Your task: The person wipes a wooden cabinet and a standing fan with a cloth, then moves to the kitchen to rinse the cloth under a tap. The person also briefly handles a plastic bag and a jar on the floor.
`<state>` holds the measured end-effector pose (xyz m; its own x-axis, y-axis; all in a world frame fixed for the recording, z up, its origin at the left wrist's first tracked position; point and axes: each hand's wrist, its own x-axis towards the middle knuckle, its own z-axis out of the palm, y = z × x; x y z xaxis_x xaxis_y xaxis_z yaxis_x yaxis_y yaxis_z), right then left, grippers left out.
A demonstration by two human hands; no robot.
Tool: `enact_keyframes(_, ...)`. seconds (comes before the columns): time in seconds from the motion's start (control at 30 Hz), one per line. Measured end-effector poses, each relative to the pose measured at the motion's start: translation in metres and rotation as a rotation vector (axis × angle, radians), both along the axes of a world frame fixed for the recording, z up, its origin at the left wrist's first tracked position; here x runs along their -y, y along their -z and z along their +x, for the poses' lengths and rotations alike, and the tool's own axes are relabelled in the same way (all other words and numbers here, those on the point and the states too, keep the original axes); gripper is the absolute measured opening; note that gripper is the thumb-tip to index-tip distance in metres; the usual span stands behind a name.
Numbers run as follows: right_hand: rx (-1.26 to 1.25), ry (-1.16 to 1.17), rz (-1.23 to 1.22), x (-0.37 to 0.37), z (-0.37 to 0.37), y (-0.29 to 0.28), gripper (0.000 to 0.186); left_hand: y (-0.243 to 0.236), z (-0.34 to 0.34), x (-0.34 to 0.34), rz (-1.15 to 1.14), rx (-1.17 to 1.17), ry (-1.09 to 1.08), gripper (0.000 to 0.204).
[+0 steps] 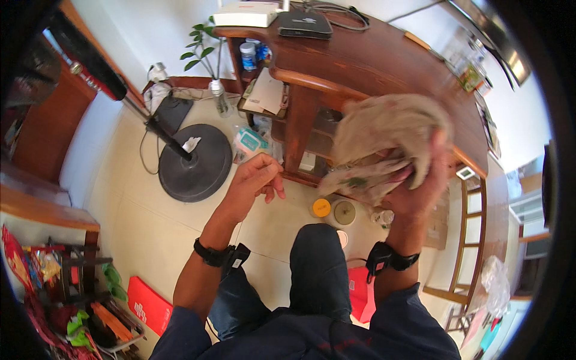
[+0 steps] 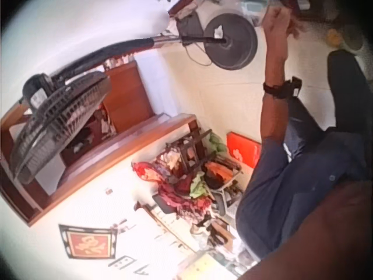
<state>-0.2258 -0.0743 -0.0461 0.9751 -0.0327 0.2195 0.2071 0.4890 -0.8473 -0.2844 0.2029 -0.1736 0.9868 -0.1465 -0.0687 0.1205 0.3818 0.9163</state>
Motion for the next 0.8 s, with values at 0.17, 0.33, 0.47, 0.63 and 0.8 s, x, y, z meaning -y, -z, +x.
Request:
enact_keyframes(0.17,0.375,0.489,-0.655,-0.026,0.05,-0.018,0.032,-0.021,-0.043,-0.018,0.063,-0.044,-0.282,0.018)
enact_keyframes(0.33,0.687,0.637,-1.314,-0.066,0.081,0.0,0.038,-0.046,-0.089,-0.033,0.124,-0.089,-0.544,0.019)
enact_keyframes(0.47,0.836,0.657,-1.316,-0.082,0.093,0.008,0.041,-0.058,-0.099,-0.046,0.116,-0.104,-0.642,0.02)
enact_keyframes(0.63,0.99,0.638,-1.202,-0.073,0.099,0.02,0.041,-0.057,-0.085,-0.083,0.121,-0.071,-0.674,0.02)
enact_keyframes(0.8,0.688,0.56,-1.098,-0.076,0.084,0.021,0.025,-0.061,-0.061,-0.16,0.204,0.03,-0.841,0.01)
